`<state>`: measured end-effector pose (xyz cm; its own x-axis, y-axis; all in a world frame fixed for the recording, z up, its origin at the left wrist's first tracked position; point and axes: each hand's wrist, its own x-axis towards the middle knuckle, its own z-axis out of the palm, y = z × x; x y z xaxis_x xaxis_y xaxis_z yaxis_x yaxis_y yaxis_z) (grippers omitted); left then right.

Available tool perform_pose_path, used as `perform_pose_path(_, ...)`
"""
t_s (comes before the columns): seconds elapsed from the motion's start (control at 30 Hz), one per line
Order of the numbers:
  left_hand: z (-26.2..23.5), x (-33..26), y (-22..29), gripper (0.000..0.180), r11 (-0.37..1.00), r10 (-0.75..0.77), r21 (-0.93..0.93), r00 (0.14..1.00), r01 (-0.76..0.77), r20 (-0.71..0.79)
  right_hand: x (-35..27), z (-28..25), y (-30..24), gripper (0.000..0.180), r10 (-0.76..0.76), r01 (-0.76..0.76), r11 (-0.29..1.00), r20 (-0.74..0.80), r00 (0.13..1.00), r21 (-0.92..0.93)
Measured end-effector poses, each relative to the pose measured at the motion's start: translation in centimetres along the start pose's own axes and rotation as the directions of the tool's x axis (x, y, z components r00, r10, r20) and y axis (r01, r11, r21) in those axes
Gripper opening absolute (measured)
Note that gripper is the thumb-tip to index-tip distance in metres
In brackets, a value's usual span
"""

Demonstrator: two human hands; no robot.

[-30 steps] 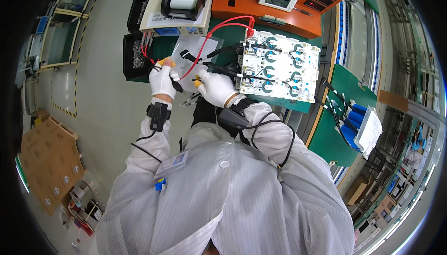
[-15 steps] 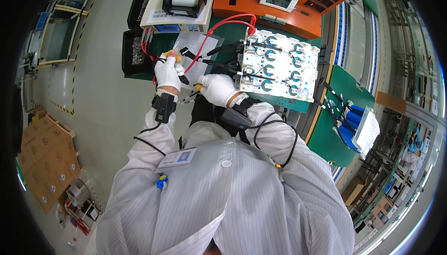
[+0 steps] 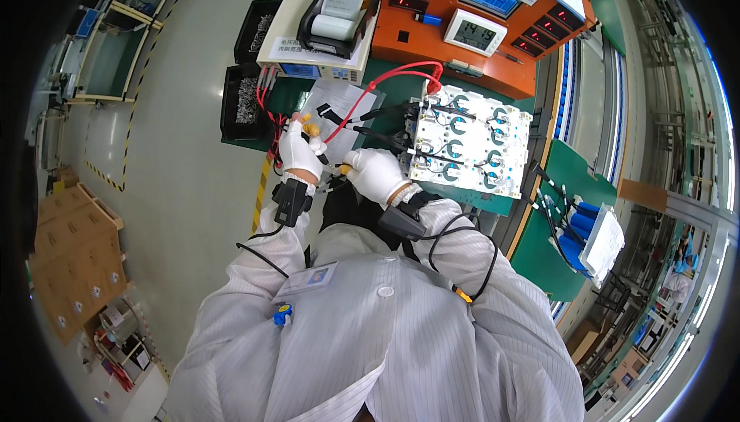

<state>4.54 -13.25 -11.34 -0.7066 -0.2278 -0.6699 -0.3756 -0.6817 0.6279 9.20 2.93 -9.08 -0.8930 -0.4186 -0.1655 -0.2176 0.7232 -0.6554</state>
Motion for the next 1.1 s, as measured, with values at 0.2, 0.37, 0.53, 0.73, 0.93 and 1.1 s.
perform_pose_path(0.2,-0.1,0.8,0.3,0.029,0.996,-0.024,-0.090,0.998,0.019,-0.056,-0.1,-0.2,-0.3,0.018,0.028,-0.029,0.999,-0.013,1.000,-0.026)
perform_pose_path(0.37,-0.8,1.3,0.5,0.024,0.986,-0.096,-0.145,0.994,0.086,-0.060,-0.1,-0.2,-0.1,0.017,-0.012,0.011,1.000,-0.032,0.999,-0.026)
perform_pose_path(0.53,-0.5,1.5,0.4,0.026,0.977,-0.085,-0.200,0.994,0.071,-0.066,-0.2,0.0,0.4,0.015,-0.014,0.012,0.999,-0.042,0.999,-0.044)
perform_pose_path(0.73,-5.0,5.4,4.7,0.021,0.989,0.039,-0.143,0.997,-0.048,-0.062,-1.0,0.4,1.6,0.014,0.020,-0.017,0.999,-0.115,0.993,0.030)
perform_pose_path(0.93,-3.9,0.0,4.3,0.011,0.893,-0.230,0.449,0.883,0.024,0.409,-0.2,0.3,1.2,0.012,0.034,-0.007,0.994,-0.248,0.968,0.110)
perform_pose_path(1.1,-3.3,-2.3,2.5,0.012,0.853,-0.226,0.523,0.898,-0.005,0.377,-0.1,0.3,0.9,0.012,0.087,-0.022,0.975,-0.291,0.953,0.221)
